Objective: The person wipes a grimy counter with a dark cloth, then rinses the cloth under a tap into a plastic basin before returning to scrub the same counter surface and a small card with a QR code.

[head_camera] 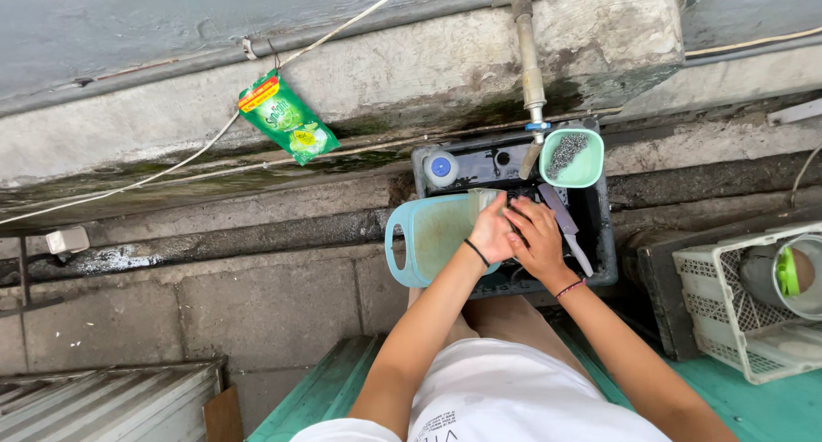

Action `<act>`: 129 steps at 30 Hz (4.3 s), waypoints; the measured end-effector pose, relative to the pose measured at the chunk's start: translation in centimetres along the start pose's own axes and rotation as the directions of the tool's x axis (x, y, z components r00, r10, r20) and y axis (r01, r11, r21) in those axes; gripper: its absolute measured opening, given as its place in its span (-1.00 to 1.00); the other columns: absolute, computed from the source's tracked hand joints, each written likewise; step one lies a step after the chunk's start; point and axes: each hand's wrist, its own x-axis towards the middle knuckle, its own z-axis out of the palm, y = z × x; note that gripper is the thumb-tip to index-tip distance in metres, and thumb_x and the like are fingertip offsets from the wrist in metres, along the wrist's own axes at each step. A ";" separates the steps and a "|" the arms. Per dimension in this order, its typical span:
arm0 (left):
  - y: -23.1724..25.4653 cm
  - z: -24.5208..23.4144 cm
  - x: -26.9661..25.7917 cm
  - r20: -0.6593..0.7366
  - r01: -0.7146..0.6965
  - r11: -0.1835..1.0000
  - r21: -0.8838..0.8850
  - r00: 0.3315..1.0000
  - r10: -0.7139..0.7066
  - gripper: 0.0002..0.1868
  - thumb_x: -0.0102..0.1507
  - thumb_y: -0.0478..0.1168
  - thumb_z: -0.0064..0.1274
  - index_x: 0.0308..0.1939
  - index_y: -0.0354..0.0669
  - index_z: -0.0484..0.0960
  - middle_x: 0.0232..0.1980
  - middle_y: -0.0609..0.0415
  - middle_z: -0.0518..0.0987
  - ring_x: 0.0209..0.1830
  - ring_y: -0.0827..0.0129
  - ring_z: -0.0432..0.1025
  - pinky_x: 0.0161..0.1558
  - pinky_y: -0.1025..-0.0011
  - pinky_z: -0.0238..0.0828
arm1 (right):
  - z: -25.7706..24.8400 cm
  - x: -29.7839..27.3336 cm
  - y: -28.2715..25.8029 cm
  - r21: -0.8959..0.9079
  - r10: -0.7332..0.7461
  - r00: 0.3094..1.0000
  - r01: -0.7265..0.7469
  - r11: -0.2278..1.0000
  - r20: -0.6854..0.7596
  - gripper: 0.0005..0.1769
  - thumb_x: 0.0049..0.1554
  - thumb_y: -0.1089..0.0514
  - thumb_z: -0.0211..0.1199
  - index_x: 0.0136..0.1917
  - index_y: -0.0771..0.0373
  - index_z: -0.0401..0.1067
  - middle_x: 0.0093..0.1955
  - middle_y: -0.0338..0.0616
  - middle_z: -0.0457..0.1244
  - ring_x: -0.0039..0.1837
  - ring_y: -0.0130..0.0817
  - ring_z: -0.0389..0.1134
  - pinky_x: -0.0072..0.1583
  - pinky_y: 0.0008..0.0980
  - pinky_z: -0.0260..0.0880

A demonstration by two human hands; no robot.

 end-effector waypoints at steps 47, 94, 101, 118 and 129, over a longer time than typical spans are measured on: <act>15.5 -30.5 -87.2 -0.711 -0.143 0.848 0.510 -0.624 0.322 -0.52 0.36 0.06 -0.06 -0.32 -0.21 0.82 -0.21 -0.16 0.71 -0.06 -0.05 0.61 0.06 0.09 0.51 | 66.0 26.0 -40.5 0.335 0.204 0.539 -0.732 0.593 0.817 -0.63 0.34 0.02 0.11 -0.27 0.20 0.25 -0.46 -0.29 0.09 -0.50 -0.51 0.04 -0.45 -0.42 -0.08; -38.1 -33.8 -85.1 -0.251 -0.511 -0.277 0.814 0.121 -0.961 -0.62 0.33 -0.11 0.10 0.20 -0.12 0.64 -0.14 -0.03 0.75 -0.19 0.43 0.60 -0.08 0.44 0.51 | 52.7 -60.3 -107.8 0.907 0.320 -0.874 -0.413 -0.087 -0.367 -0.72 0.12 0.06 0.22 0.07 0.17 0.52 -0.23 -0.14 0.38 -0.27 -0.35 0.44 -0.17 -0.34 0.45; -42.7 -27.9 -85.3 -0.443 -0.128 -0.479 0.869 0.230 -0.866 -0.56 0.39 -0.01 -0.02 0.28 -0.07 0.63 -0.05 0.11 0.66 -0.08 0.42 0.49 -0.12 0.41 0.42 | 37.5 -60.3 -101.0 0.902 0.642 -0.660 -0.412 0.125 -0.390 -0.70 0.26 -0.01 0.15 0.08 0.23 0.52 -0.18 -0.19 0.38 -0.21 -0.44 0.40 -0.12 -0.41 0.46; -74.3 -22.7 -50.4 -0.624 0.081 -0.652 0.754 -0.222 -0.749 -0.64 0.20 -0.33 0.27 0.08 -0.17 0.60 -0.24 0.20 0.60 -0.33 0.60 0.44 -0.26 0.60 0.39 | 7.6 -80.6 -77.4 0.767 0.470 -0.883 0.308 0.563 0.009 -0.59 0.26 -0.08 0.09 0.09 0.27 0.53 -0.24 -0.08 0.47 -0.38 -0.53 0.29 -0.37 -0.49 -0.05; -91.4 -24.2 -43.7 -0.488 -0.184 -0.454 0.872 -0.413 -0.769 -0.78 0.40 -0.37 0.30 0.09 -0.39 0.68 0.04 0.01 0.58 0.04 0.48 0.53 0.08 0.57 0.46 | -9.6 -88.1 -80.0 0.434 0.227 -0.961 0.138 0.890 -0.160 -0.61 0.14 0.30 0.00 0.22 0.34 0.40 0.15 0.03 0.39 0.15 -0.25 0.46 0.15 -0.23 0.50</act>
